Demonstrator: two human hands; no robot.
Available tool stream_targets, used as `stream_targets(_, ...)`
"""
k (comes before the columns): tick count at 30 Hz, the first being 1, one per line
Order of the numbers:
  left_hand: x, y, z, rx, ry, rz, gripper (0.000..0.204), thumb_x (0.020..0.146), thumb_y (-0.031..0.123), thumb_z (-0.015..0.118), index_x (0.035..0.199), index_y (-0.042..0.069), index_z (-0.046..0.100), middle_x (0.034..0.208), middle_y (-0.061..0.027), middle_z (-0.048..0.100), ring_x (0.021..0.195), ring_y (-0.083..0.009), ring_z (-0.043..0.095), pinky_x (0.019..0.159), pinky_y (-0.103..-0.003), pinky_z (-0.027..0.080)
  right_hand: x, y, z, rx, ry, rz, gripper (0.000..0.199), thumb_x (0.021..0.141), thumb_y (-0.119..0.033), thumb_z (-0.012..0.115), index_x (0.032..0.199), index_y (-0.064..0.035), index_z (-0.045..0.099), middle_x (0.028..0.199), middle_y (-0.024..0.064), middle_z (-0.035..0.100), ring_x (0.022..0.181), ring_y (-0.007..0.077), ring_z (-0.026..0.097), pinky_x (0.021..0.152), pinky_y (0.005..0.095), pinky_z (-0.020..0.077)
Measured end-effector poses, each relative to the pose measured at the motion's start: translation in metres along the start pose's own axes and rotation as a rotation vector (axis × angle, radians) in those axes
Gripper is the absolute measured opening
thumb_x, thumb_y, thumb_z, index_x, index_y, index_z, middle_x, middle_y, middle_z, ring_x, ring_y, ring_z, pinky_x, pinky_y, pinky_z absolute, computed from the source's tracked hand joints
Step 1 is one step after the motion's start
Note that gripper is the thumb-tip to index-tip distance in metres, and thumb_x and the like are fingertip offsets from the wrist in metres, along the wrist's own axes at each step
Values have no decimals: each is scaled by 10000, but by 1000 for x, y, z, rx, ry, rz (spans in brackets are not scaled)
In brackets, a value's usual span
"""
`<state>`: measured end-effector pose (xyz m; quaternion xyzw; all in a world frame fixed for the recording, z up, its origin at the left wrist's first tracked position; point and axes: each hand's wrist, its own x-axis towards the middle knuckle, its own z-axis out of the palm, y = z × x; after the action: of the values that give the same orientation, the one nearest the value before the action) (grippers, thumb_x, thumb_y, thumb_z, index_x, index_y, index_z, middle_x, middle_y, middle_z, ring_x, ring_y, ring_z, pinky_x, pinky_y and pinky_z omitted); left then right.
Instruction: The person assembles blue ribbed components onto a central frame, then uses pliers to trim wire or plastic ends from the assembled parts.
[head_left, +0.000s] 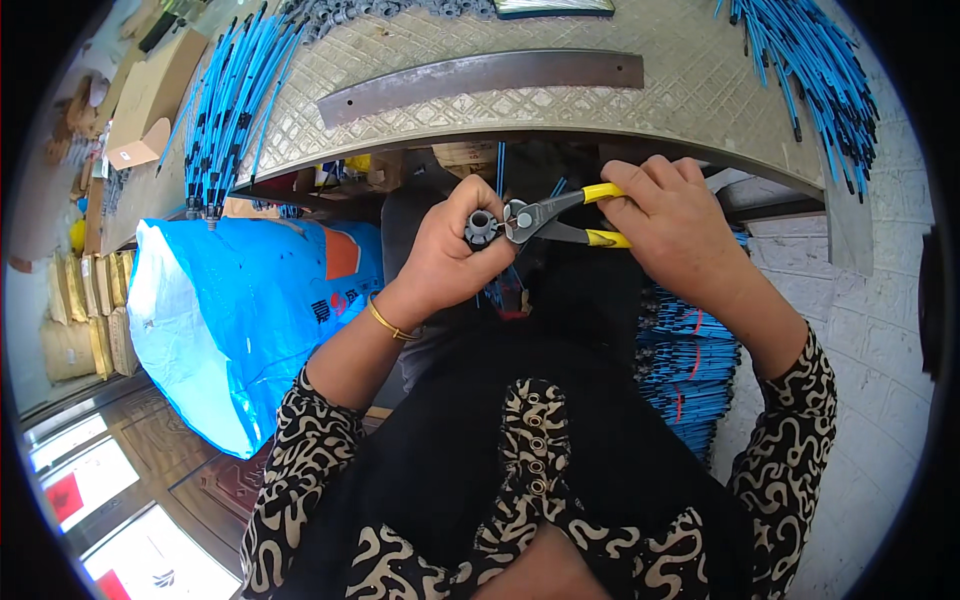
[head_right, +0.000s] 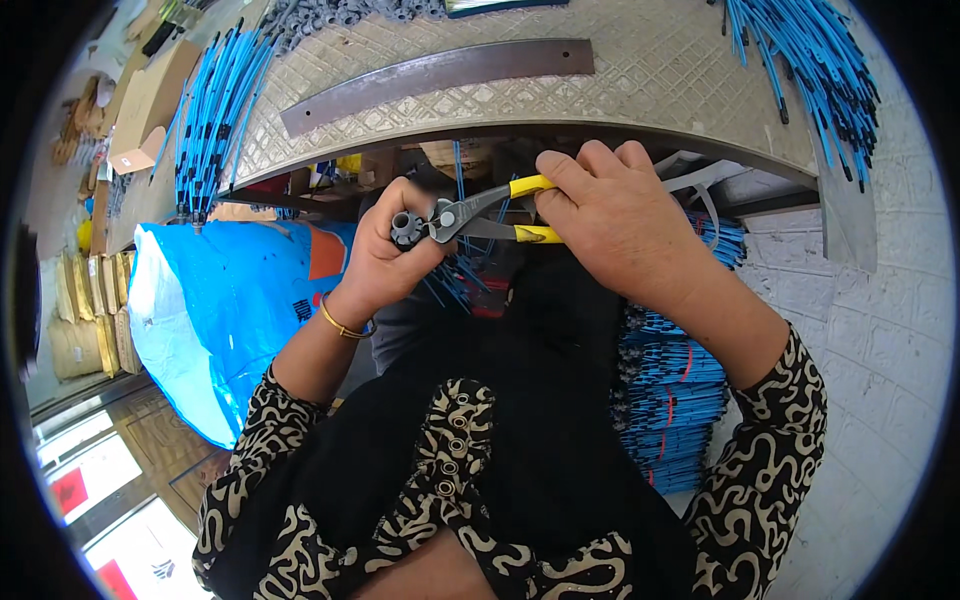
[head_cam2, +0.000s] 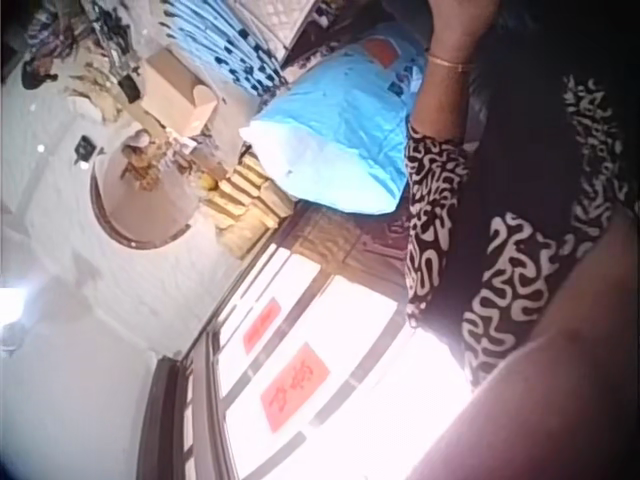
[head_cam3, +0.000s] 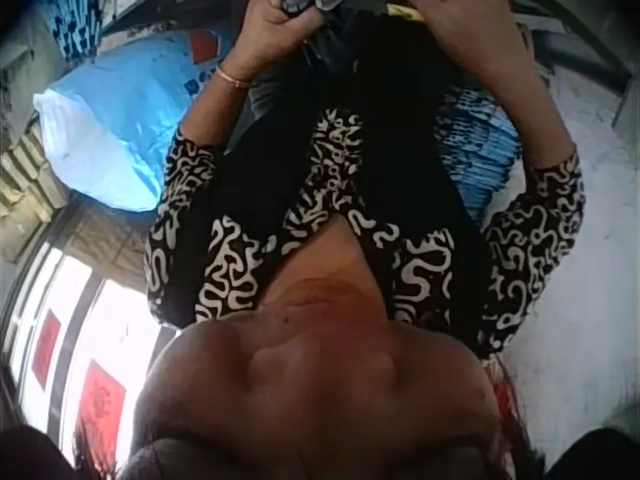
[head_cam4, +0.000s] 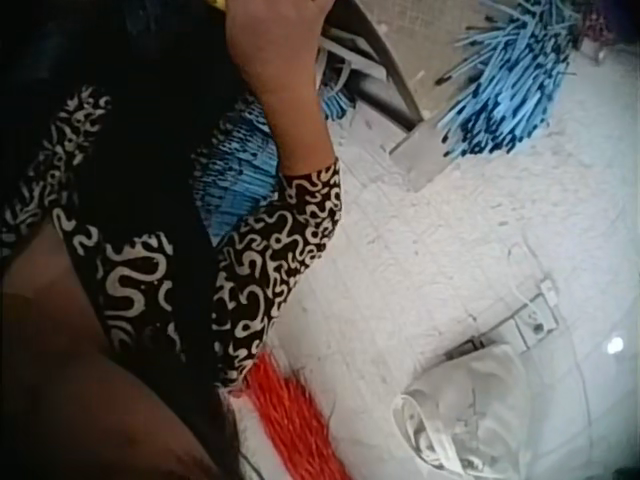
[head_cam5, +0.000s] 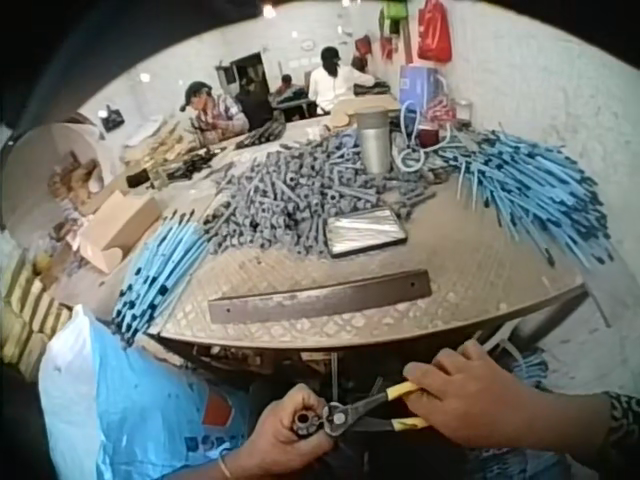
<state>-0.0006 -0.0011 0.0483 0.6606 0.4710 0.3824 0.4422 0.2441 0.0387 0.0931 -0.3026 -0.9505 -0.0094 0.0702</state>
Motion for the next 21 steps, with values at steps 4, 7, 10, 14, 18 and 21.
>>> stream_targets(4, 1, -2, 1, 7, -60, -36, 236, 666, 0, 660, 797, 54, 471, 788, -17, 537, 707, -76, 501, 645, -224, 417, -4, 10, -6, 75, -3, -70, 133, 747, -136, 591, 832, -35, 570, 956, 72, 542, 840, 255, 520, 728, 384, 397)
stream_targets(7, 4, -5, 1, -74, -117, 33, 296, 643, 43, 737, 797, 55, 485, 799, -20, 540, 718, -93, 516, 665, -230, 421, 1, 24, -19, 365, -351, -12, 190, 780, -203, 604, 814, -25, 547, 869, 98, 571, 725, 248, 555, 637, 363, 434)
stream_targets(10, -1, -8, 0, -132, -155, 7, 345, 617, 84, 783, 822, 49, 508, 791, -24, 538, 728, -105, 527, 679, -238, 426, -5, 33, -1, 1100, -806, 262, 296, 811, -288, 608, 821, -6, 522, 760, 134, 589, 572, 235, 572, 508, 329, 461)
stream_targets(14, 3, 1, 5, -191, -248, -7, 407, 583, 148, 824, 854, 37, 541, 787, -40, 550, 730, -114, 538, 693, -249, 435, -54, -9, 77, 2595, -1157, 363, 378, 842, -317, 598, 934, 27, 472, 671, 195, 591, 422, 208, 571, 375, 274, 482)
stream_targets(18, 4, -13, 5, -189, -244, 34, 409, 575, 153, 827, 893, 46, 592, 783, -27, 577, 720, -88, 542, 668, -226, 430, -46, -15, 67, 2531, -918, 241, 417, 841, -277, 596, 1056, 43, 436, 672, 203, 589, 428, 209, 575, 365, 273, 476)
stream_targets(21, 10, -14, 6, -214, -199, 15, 398, 575, 147, 824, 900, 48, 617, 777, -19, 590, 715, -78, 545, 658, -214, 427, -50, -6, 66, 2345, -849, 308, 470, 840, -266, 595, 1128, 47, 399, 677, 205, 589, 435, 206, 577, 367, 270, 474)
